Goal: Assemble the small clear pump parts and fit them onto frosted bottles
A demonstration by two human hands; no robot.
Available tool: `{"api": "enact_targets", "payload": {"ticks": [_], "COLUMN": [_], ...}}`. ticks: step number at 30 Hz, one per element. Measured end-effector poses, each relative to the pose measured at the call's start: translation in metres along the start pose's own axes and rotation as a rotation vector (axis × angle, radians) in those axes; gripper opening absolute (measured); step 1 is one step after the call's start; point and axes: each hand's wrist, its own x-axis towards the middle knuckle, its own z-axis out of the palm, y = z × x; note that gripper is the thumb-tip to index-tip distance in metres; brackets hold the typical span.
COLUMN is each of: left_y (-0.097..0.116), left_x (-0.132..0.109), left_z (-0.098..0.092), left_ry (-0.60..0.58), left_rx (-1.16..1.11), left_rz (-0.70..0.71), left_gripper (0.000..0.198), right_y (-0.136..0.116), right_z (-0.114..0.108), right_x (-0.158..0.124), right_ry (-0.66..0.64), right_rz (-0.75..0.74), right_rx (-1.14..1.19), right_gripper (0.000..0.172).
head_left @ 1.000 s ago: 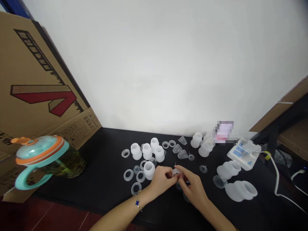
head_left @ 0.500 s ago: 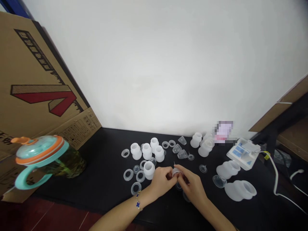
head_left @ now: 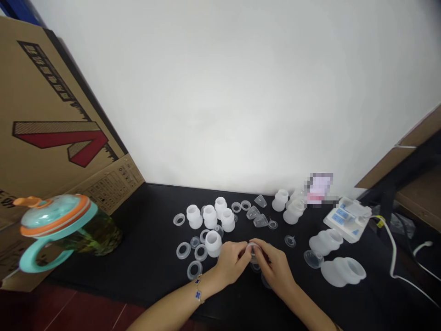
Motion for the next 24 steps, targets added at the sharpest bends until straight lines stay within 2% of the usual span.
{"api": "enact_targets", "payload": {"ticks": [11, 19, 24], "left_y": [-0.0004, -0.0013, -0.0032], "left_x": [-0.0003, -0.0024, -0.0039], "left_z": [0.001, 0.002, 0.0044], "left_ry": [0.015, 0.023, 0.031], "left_rx": [0.022, 0.065, 0.119], "left_rz": [-0.038, -0.004, 0.051], "left_gripper": [0.037, 0.032, 0.021], "right_y": [-0.0052, -0.0026, -0.0063], "right_z": [-0.0032, -0.0042, -0.0046], "right_x": [0.0023, 0.0003, 0.002], "right_ry": [-0.022, 0.004, 0.027], "right_rz": [0.042, -0.002, -0.023], "right_rx": [-0.006, -0.016, -0.036], "right_gripper": [0.033, 0.033, 0.033]}}
